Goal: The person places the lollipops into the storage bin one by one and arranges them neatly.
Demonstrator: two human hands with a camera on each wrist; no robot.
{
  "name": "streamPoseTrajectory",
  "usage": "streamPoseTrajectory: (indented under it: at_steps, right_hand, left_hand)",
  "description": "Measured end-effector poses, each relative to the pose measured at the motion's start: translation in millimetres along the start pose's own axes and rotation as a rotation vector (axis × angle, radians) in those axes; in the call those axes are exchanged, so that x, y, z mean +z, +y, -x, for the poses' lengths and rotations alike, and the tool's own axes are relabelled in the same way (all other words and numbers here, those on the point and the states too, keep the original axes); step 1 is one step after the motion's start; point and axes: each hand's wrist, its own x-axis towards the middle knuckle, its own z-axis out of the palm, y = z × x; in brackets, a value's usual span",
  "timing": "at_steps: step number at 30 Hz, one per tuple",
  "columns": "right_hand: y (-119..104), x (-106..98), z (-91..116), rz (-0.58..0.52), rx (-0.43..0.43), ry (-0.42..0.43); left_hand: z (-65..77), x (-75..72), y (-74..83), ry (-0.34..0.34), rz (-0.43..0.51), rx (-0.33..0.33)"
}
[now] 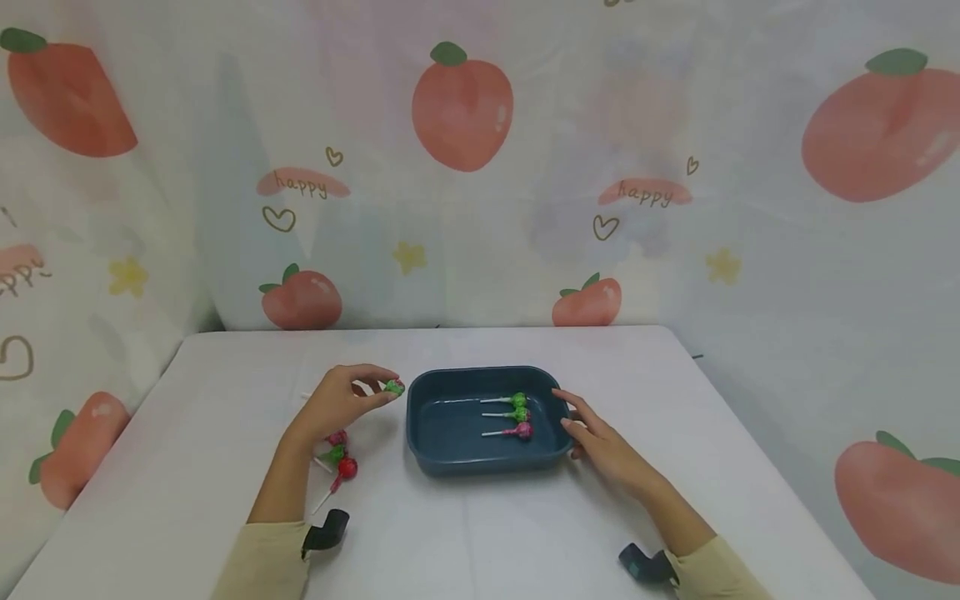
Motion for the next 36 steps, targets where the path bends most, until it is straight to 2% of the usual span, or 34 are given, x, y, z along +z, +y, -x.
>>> streamPoseTrajectory:
  at_steps: [6,14,29,36]
  right_hand:
    - [1,-1,1,0.004,-0.005,0.003]
    - [-1,-1,-1,0.02,0.003,0.005]
    - [0,1,0,0.007,0.003,0.004]
    - [0,1,0,0.021,0.007,0.007]
  left_hand:
    - [-5.3,12.8,7.8,-0.029,-0.005,0.022]
    - [-16.4,25.5,14.7,-0.064,-0.007,0.106]
    - [-31.5,55.2,33.6,-0.159,-0.001,0.098]
    - [-36.2,70.9,42.0,-0.192,-0.013,0.146]
